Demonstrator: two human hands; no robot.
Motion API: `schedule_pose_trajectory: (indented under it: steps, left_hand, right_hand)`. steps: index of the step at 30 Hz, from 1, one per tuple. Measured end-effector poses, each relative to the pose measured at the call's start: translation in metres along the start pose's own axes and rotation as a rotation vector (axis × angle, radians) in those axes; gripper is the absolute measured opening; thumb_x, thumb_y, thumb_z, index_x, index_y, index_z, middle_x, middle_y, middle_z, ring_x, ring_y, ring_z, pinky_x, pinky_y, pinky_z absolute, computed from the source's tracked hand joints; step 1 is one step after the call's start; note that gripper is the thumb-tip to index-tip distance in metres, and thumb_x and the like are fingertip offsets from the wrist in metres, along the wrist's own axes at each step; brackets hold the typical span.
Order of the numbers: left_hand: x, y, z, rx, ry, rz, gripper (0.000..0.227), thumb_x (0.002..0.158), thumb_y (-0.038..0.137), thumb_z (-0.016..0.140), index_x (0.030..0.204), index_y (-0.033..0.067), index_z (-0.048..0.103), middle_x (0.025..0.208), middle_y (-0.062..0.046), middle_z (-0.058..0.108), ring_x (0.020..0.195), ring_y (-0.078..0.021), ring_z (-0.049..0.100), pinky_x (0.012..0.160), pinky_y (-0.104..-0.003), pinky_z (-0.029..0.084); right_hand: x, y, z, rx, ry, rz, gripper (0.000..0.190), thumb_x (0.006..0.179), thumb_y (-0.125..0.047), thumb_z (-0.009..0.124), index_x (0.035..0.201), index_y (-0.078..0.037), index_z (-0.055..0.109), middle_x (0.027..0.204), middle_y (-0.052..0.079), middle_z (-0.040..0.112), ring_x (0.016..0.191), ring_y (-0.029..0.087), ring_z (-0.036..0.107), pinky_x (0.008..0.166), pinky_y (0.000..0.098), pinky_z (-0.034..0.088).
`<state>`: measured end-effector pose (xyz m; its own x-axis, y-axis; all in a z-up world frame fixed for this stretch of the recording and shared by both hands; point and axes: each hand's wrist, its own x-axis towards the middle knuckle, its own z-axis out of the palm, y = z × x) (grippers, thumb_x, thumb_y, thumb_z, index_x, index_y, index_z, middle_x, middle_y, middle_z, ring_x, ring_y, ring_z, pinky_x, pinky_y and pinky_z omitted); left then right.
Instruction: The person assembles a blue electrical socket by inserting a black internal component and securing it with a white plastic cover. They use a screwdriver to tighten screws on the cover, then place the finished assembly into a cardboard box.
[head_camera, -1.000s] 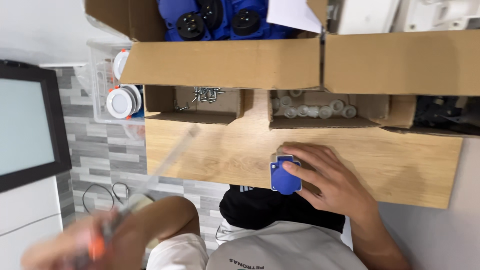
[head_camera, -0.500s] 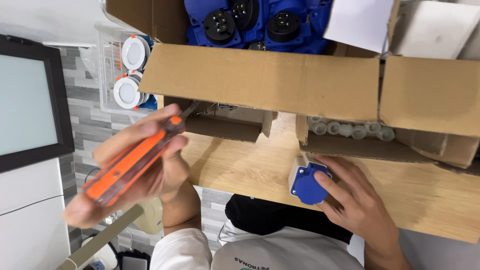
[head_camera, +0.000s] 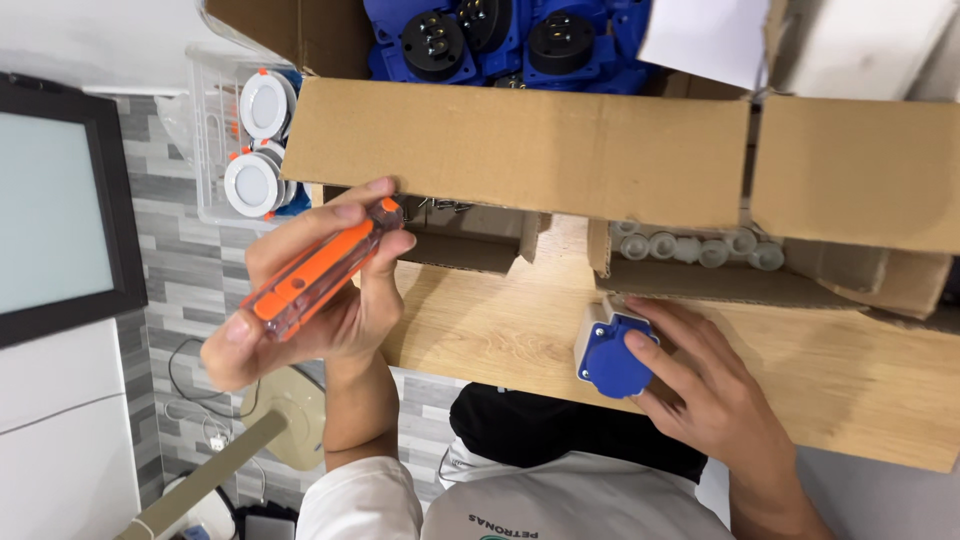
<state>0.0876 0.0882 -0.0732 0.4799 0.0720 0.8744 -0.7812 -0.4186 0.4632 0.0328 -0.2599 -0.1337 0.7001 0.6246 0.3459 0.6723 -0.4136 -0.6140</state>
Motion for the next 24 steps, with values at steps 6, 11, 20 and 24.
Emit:
schedule_pose_trajectory:
  steps: [6, 11, 20, 24]
  left_hand:
    - [0.009, 0.011, 0.011, 0.141, -0.015, -0.023, 0.09, 0.087, -0.026, 0.073, 0.14, 0.0277, 0.026, 0.104, -0.038, 0.055, 0.078, -0.0596, 0.073, 0.069, -0.071, 0.071]
    - [0.012, 0.024, 0.007, 0.175, -0.004, -0.025, 0.085, 0.096, -0.02, 0.073, 0.147, 0.03, 0.025, 0.112, -0.034, 0.056, 0.083, -0.0555, 0.075, 0.067, -0.063, 0.072]
    - [0.003, 0.083, -0.026, 0.074, 0.243, -0.062, 0.082, 0.102, -0.017, 0.069, 0.148, 0.0356, 0.028, 0.117, -0.031, 0.057, 0.074, -0.056, 0.068, 0.071, -0.068, 0.067]
    - [-0.016, 0.103, -0.039, 0.03, 0.311, -0.128, 0.086, 0.106, -0.017, 0.07, 0.153, 0.0419, 0.029, 0.122, -0.029, 0.058, 0.081, -0.0459, 0.062, 0.08, -0.071, 0.069]
  right_hand:
    - [0.002, 0.0, -0.003, 0.048, 0.013, -0.022, 0.066, 0.104, -0.012, 0.079, 0.161, -0.014, 0.045, 0.157, 0.028, 0.059, 0.139, 0.043, 0.068, 0.118, 0.0514, 0.058]
    - [0.002, -0.003, -0.004, 0.085, 0.022, -0.051, 0.071, 0.105, -0.016, 0.08, 0.164, -0.015, 0.041, 0.16, 0.027, 0.057, 0.143, 0.044, 0.066, 0.12, 0.0546, 0.056]
    - [-0.005, -0.018, -0.004, 0.097, 0.091, -0.001, 0.073, 0.096, -0.021, 0.091, 0.156, -0.008, 0.051, 0.157, 0.021, 0.061, 0.144, 0.038, 0.064, 0.125, 0.0499, 0.054]
    - [-0.01, -0.02, -0.008, 0.097, 0.075, 0.012, 0.078, 0.095, -0.026, 0.09, 0.16, -0.011, 0.049, 0.16, 0.017, 0.059, 0.147, 0.035, 0.061, 0.125, 0.0475, 0.052]
